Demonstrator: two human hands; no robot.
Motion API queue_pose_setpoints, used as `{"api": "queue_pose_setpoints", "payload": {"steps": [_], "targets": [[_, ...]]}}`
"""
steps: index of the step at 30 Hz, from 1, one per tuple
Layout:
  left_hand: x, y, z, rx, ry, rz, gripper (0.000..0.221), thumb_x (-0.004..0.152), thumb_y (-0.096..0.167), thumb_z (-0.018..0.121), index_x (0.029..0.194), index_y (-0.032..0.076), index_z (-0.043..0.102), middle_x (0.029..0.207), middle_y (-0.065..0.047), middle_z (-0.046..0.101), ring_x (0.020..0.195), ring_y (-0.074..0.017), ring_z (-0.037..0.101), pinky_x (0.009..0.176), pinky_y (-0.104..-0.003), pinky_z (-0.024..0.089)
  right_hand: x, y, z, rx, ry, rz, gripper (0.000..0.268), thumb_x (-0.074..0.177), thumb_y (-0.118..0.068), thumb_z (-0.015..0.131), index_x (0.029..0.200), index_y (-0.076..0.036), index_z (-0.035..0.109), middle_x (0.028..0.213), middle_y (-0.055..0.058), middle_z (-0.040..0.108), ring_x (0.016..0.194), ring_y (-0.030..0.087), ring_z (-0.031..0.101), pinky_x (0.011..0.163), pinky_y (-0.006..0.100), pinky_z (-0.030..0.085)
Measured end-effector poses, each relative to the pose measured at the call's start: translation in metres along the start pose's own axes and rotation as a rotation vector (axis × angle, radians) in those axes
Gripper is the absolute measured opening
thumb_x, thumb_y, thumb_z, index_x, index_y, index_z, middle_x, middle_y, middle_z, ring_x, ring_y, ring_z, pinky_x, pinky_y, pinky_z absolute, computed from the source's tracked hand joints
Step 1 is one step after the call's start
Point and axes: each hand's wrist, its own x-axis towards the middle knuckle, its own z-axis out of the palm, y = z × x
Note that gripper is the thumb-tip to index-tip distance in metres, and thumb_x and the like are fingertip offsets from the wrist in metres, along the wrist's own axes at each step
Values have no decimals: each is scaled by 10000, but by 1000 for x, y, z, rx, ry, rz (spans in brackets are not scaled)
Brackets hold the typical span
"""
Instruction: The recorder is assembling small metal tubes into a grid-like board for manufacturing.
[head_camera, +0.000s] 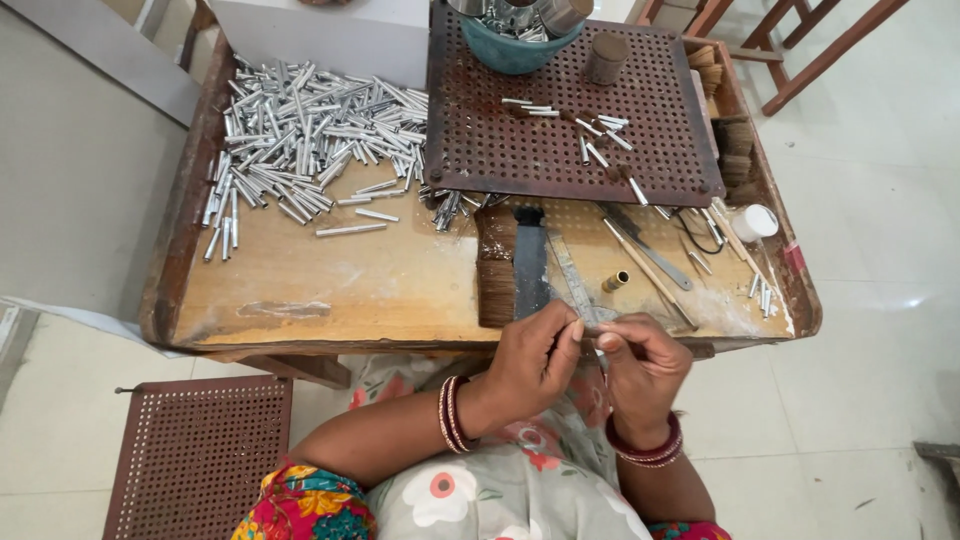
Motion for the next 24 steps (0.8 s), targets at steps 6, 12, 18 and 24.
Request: {"api": "queue_pose_setpoints", "payload": {"steps": [6, 12, 18, 24], "targets": [[-9, -18, -21, 51, 108, -124, 160, 1084, 99, 512, 951, 18, 550, 747, -129, 540, 613, -225, 531, 594, -344, 456, 22, -42, -45, -899, -248, -68, 212, 887, -112, 778, 1075, -13, 784, 1122, 160, 774, 1117, 206, 674, 1026, 314, 484], [-16, -5, -13, -17, -15, -125, 144, 1091, 127, 526, 1002, 16, 554, 785, -138, 549, 650, -236, 542, 623, -346, 465, 7, -20, 9, -34, -299, 116, 533, 894, -263, 806, 1309, 9, 613, 1299, 153, 661, 1202, 179, 641, 1040, 301, 502], [-10, 3, -26, -1, -13, -120, 167, 1095, 144, 547, 994, 11, 556, 782, -147, 564, 651, -254, 565, 615, -352, 458, 1, 18, 24, 39, -189, -18, 267, 947, -150, 805, 1125, 28, 714, 1064, 104, 738, 843, 122, 686, 738, 222, 554], [-22, -15, -23, -24, 37, -136, 218, 1132, 177, 517, 975, 27, 538, 789, -146, 544, 668, -299, 581, 616, -378, 448, -2, 16, 49, -332, -34, -265, 147, 1053, -107, 712, 1003, 16, 650, 1003, 90, 702, 808, 151, 679, 734, 238, 543]]}}
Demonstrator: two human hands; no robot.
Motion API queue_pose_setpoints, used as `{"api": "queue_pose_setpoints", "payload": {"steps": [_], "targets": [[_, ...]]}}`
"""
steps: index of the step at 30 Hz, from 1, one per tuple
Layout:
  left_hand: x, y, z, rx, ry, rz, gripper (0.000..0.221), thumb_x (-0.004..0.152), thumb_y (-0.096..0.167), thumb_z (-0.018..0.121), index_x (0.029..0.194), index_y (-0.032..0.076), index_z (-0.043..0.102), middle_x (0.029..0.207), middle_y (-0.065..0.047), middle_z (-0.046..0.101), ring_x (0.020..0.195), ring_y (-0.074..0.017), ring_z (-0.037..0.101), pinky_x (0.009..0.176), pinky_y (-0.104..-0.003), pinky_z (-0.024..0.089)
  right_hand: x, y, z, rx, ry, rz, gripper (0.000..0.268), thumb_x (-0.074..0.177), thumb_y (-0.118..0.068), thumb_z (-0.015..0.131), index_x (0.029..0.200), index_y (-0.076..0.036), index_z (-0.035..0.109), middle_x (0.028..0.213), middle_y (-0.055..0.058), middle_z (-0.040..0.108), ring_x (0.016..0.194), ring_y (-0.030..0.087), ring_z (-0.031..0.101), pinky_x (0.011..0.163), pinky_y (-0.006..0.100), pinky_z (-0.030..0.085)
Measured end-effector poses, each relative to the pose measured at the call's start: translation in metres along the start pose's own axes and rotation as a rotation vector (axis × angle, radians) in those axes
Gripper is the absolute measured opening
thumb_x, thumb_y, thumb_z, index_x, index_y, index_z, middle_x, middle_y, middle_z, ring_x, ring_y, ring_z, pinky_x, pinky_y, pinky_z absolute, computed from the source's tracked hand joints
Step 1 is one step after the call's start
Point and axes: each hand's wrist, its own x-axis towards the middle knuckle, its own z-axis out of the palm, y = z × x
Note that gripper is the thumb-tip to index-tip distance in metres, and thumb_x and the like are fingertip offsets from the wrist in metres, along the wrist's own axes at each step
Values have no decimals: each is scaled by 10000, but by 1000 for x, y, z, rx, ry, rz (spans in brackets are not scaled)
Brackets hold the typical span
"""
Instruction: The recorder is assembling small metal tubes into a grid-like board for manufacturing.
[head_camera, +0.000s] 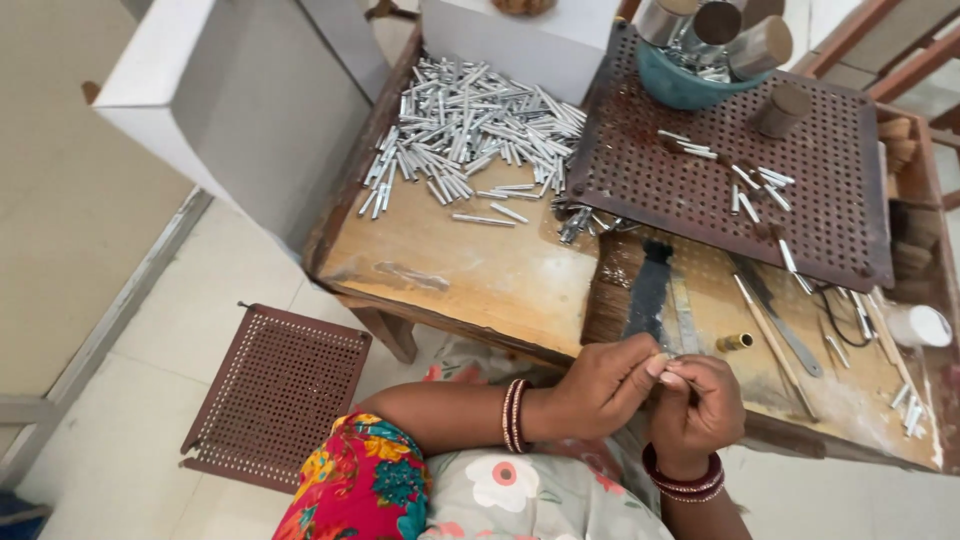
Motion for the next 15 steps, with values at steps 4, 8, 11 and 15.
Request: {"api": "queue_pose_setpoints", "payload": {"steps": [4, 8, 11, 15], "targets": [[28, 2, -40, 383, -144, 212, 154, 1078, 204, 559, 1027, 59, 555, 820, -143, 586, 716, -346, 634, 642, -449, 481, -2, 17, -1, 30, -28, -81, 268, 1137, -200, 659, 994, 17, 594, 960, 101, 647, 812, 165, 623, 746, 256, 507], [93, -45, -129, 1166, -85, -80, 163, 897, 67, 608, 1058, 52, 623, 993, -168, 653, 800, -342, 678, 606, -464, 553, 0, 25, -18, 105, 64, -27, 372, 1140, -346, 616, 1032, -1, 531, 922, 82, 599, 736, 108, 585, 672, 208, 500], [122, -67, -182, 1367, -3, -150, 154, 787, 84, 670, 937, 52, 688, 955, -153, 662, 858, -324, 682, 648, -445, 567, 0, 25, -26, 127, 122, 34, 398, 1155, -347, 639, 1036, 16, 526, 945, 83, 592, 750, 98, 583, 693, 200, 503], [134, -95, -206, 1479, -44, -82, 90, 794, 46, 700, 842, 96, 758, 944, -132, 662, 902, -328, 679, 694, -477, 560, 5, 17, -25, 129, 115, 77, 367, 1156, -304, 647, 1050, 25, 523, 970, 89, 597, 756, 91, 579, 692, 196, 496]]}}
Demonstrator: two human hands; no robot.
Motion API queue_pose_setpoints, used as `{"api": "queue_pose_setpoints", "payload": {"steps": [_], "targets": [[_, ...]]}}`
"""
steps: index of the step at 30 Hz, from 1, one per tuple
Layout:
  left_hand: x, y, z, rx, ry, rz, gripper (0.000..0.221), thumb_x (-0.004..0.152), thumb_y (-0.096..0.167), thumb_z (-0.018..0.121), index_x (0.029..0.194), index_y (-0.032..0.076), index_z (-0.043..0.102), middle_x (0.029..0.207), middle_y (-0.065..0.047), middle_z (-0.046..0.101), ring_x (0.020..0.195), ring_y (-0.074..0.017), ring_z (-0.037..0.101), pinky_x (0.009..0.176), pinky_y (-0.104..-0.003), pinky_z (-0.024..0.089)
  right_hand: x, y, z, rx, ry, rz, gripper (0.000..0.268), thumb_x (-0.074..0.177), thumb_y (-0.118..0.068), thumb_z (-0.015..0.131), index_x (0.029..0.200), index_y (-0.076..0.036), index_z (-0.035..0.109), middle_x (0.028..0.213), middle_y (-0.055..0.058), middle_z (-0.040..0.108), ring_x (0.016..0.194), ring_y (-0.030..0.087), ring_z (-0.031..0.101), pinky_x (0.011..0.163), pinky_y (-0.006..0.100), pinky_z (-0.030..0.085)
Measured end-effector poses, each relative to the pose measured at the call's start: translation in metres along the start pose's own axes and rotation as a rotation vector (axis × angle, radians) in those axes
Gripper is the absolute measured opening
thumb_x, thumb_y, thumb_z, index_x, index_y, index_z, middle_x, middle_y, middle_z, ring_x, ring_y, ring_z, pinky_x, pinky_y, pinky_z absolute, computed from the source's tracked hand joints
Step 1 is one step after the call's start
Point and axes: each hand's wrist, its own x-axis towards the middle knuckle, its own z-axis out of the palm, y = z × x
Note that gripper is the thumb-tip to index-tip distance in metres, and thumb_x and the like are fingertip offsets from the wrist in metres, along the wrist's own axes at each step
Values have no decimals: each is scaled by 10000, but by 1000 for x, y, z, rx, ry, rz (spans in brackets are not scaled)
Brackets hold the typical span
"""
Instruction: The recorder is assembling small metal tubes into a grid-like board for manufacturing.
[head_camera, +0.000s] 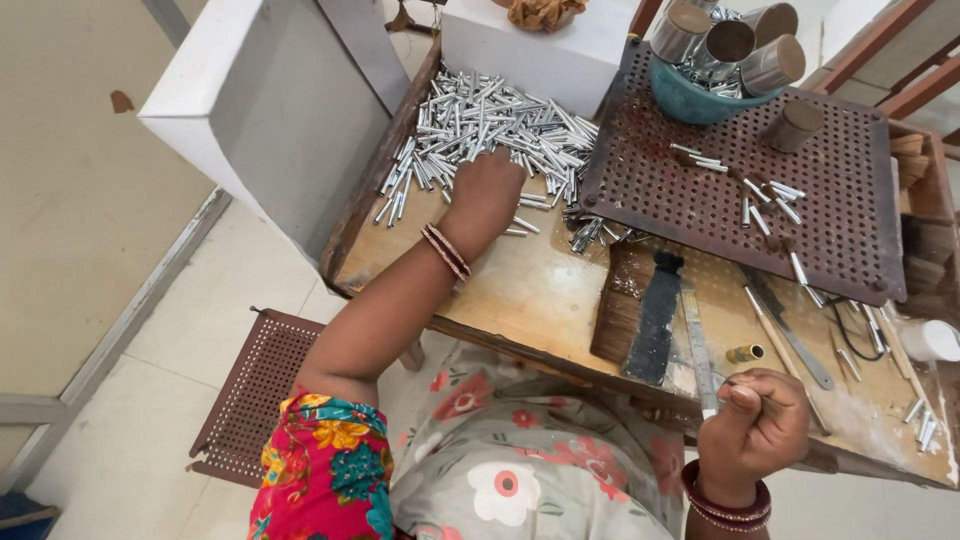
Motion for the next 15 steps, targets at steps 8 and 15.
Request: {"api": "queue_pose_setpoints", "payload": {"steps": [8, 15], "targets": [[-13, 5, -37, -40, 5, 15, 77, 779, 31, 702, 808, 84, 749, 1013, -120, 636, 996, -315, 649, 771, -482, 535, 0, -6, -2, -71, -1, -21, 256, 1153, -215, 613, 1078, 19, 540, 977, 95, 602, 750, 86, 579, 677, 187, 493], [-16, 8, -27, 62, -39, 1, 151, 747, 33, 692, 892, 59, 728, 1049, -132, 628, 1004, -321, 643, 768, -476, 531, -6, -17, -11, -88, -13, -13, 262, 1111, -224, 630, 1096, 28, 559, 974, 95, 613, 761, 81, 575, 672, 176, 484]]}}
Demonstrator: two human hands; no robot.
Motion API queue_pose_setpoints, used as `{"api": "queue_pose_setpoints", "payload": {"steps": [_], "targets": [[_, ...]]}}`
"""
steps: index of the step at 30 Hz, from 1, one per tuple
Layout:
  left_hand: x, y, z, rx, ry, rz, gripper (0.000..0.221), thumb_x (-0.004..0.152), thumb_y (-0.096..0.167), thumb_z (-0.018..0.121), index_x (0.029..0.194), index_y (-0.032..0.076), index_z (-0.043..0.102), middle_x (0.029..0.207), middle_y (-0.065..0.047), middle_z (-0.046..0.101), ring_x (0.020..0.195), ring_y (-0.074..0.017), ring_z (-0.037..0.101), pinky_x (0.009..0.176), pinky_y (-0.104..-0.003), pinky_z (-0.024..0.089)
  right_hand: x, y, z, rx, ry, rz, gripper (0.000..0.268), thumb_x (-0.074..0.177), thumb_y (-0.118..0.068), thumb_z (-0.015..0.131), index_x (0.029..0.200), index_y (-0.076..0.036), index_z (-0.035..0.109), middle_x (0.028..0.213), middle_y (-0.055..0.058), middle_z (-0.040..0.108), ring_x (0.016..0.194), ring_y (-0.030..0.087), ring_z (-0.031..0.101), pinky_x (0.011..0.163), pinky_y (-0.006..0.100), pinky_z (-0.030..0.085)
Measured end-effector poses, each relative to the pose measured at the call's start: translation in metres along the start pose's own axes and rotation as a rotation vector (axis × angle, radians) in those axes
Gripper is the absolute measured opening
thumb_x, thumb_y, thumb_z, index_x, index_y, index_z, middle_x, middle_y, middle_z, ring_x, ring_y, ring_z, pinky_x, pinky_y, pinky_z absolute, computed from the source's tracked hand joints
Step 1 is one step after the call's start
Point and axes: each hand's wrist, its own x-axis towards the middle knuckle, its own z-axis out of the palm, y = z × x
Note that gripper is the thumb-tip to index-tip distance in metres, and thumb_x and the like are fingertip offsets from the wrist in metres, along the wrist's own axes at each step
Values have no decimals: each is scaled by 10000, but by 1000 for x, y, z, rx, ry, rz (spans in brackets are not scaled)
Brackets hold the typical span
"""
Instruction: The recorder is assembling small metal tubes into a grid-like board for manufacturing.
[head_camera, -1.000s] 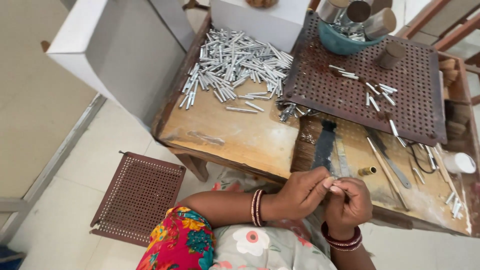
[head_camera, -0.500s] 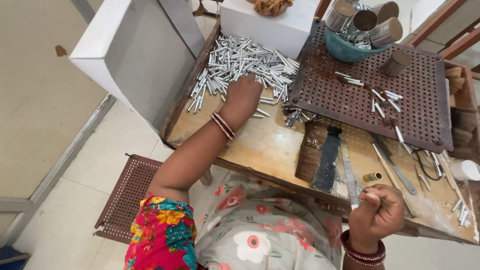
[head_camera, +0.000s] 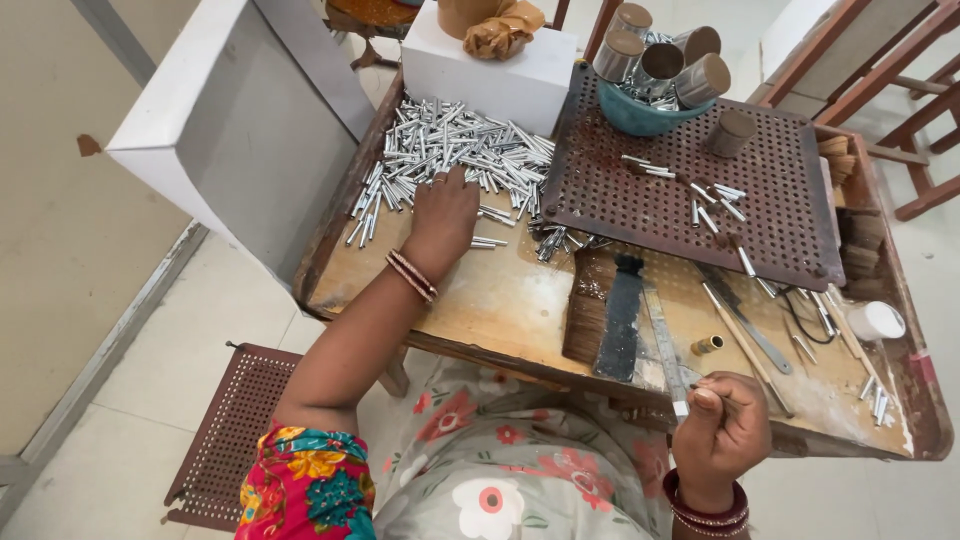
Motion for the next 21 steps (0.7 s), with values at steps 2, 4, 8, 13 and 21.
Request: {"api": "queue_pose_setpoints", "payload": {"steps": [2, 4, 8, 13, 21], "targets": [[-13, 24, -17, -60, -51, -26, 222, 829, -15, 631, 1042, 39, 664, 1058, -139, 622, 978, -305, 645, 780, -436, 547, 1, 0, 0, 2, 7, 8, 263, 1107, -225, 632, 1090, 28, 560, 966, 93, 617, 760, 81, 579, 674, 178, 489], [-26, 56, -44, -120, -100, -49, 295, 911, -65, 571, 1192, 19, 601, 1066, -146, 617, 952, -289, 646, 792, -396, 561, 2, -1, 4, 4, 15, 14, 265, 1103, -225, 634, 1084, 28, 560, 958, 91, 620, 760, 81, 584, 677, 180, 494], [-74, 125, -67, -984, -168, 214, 452, 911, -81, 553, 1327, 84, 614, 1015, -130, 629, 902, -226, 616, 761, -360, 556, 4, -3, 20, 103, -12, 41, 260, 1095, -239, 635, 1048, 6, 558, 969, 79, 607, 756, 87, 582, 702, 197, 501], [-122, 188, -14, -1907, -580, 174, 160, 1062, 29, 658, 1222, 17, 656, 1020, -103, 678, 919, -108, 643, 806, -289, 576, 3, -6, 24, 193, -26, 94, 259, 1081, -248, 641, 1043, -7, 553, 980, 72, 604, 818, 106, 579, 765, 229, 499], [-120, 183, -54, -1279, 177, 354, 160, 912, 12, 743, 1065, -2, 698, 1029, -160, 728, 939, -318, 739, 809, -367, 606, 1, -18, 12, 334, -71, 242, 245, 1093, -224, 633, 1092, 12, 566, 1223, 185, 681, 1032, 187, 678, 969, 329, 570]]}}
